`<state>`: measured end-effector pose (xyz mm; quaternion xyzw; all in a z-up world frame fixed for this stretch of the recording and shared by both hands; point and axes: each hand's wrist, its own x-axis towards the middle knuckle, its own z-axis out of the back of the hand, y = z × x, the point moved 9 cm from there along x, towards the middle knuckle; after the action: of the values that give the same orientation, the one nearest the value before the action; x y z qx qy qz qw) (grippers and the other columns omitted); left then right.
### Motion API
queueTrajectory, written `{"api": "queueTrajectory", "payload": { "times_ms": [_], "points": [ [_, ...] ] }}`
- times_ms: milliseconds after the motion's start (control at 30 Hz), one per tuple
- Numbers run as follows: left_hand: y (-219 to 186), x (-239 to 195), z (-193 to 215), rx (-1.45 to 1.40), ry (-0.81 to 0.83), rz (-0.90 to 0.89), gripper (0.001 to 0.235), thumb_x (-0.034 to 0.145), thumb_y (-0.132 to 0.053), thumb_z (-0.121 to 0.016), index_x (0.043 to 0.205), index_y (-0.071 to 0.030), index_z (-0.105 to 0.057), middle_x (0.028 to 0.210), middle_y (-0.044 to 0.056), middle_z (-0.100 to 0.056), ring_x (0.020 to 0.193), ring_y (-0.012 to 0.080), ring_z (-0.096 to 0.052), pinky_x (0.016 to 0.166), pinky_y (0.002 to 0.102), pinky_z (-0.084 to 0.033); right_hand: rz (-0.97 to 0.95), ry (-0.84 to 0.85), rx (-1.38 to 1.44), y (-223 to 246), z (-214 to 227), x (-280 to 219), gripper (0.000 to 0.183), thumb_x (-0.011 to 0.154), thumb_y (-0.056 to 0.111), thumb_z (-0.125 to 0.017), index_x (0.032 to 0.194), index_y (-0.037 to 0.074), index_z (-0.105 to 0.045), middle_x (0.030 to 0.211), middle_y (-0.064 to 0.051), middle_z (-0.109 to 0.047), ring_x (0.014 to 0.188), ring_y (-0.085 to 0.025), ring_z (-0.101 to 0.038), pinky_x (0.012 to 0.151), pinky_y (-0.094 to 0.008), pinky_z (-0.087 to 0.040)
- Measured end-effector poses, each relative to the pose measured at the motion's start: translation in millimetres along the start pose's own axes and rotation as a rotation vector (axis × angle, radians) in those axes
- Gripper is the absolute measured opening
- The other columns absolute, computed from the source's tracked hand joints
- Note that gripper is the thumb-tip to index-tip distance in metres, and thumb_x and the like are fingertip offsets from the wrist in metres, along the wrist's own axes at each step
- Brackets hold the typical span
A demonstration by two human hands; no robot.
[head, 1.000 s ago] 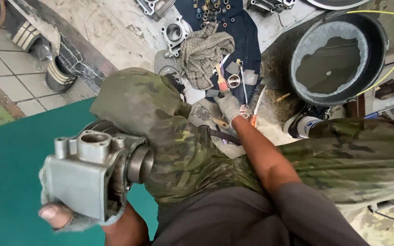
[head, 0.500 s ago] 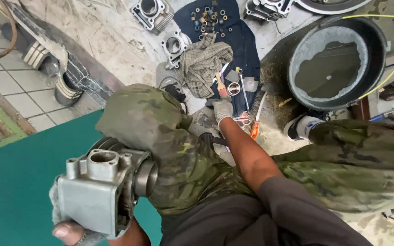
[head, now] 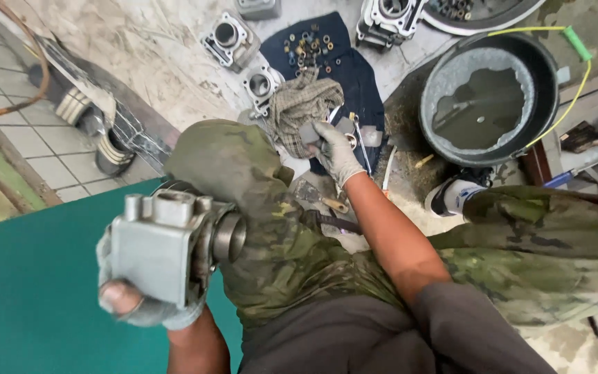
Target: Manual sanding and cleaning of a small metal engine component using sandpaper and a cloth.
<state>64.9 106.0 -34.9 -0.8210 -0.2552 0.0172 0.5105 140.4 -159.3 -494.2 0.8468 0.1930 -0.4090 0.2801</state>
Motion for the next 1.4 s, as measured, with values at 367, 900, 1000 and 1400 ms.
{"api": "queueTrajectory", "payload": {
  "times_ms": [367, 900, 1000, 1400],
  "points": [
    [-2.7, -22.8, -19.3, 0.309, -0.13, -0.15, 0.028, 0.101, -0.04, -0.052, 0.107, -0.012, -0.058, 0.125, 0.008, -0.057, 0.12, 0.0176, -0.053, 0.111, 0.039, -0.045, 0.359, 0.428, 0.093, 121.4, -132.2, -173.3, 0.01, 0.088, 0.0, -0.07, 0.094, 0.007, -0.068, 0.079, -0.006, -0.067, 0.07, -0.018, -0.071, 0.058, -0.025, -0.055],
    [21.7, -29.3, -77.8, 0.597, 0.033, -0.135, 0.021, 0.097, -0.023, -0.071, 0.086, -0.005, -0.075, 0.08, 0.012, -0.073, 0.082, 0.0172, -0.067, 0.077, 0.033, -0.053, 0.808, -0.007, -0.502, 213.4, -136.2, -447.7, 0.031, 0.081, 0.023, -0.082, 0.104, 0.002, -0.076, 0.085, -0.015, -0.068, 0.064, -0.018, -0.063, 0.041, -0.032, -0.056],
    [36.3, -45.0, -95.4, 0.791, 0.012, 0.112, 0.036, 0.093, -0.051, -0.068, 0.085, -0.018, -0.081, 0.066, 0.004, -0.07, 0.066, 0.0195, -0.068, 0.075, 0.029, -0.054, 0.673, 0.11, -0.308, 209.4, -111.3, -427.1, 0.032, 0.088, 0.011, -0.076, 0.114, -0.005, -0.066, 0.077, -0.009, -0.058, 0.049, -0.016, -0.063, 0.044, -0.029, -0.062],
    [109.7, -91.8, -207.5, 0.221, 0.518, 0.049, 0.03, 0.1, -0.017, -0.063, 0.073, -0.005, -0.069, 0.079, 0.013, -0.066, 0.072, 0.0217, -0.061, 0.068, 0.035, -0.05, 1.125, -0.592, -0.499, 233.2, 19.0, -506.7, 0.01, 0.092, 0.0, -0.075, 0.101, 0.0, -0.074, 0.087, -0.017, -0.072, 0.066, -0.018, -0.067, 0.058, -0.034, -0.063]
  ]
}}
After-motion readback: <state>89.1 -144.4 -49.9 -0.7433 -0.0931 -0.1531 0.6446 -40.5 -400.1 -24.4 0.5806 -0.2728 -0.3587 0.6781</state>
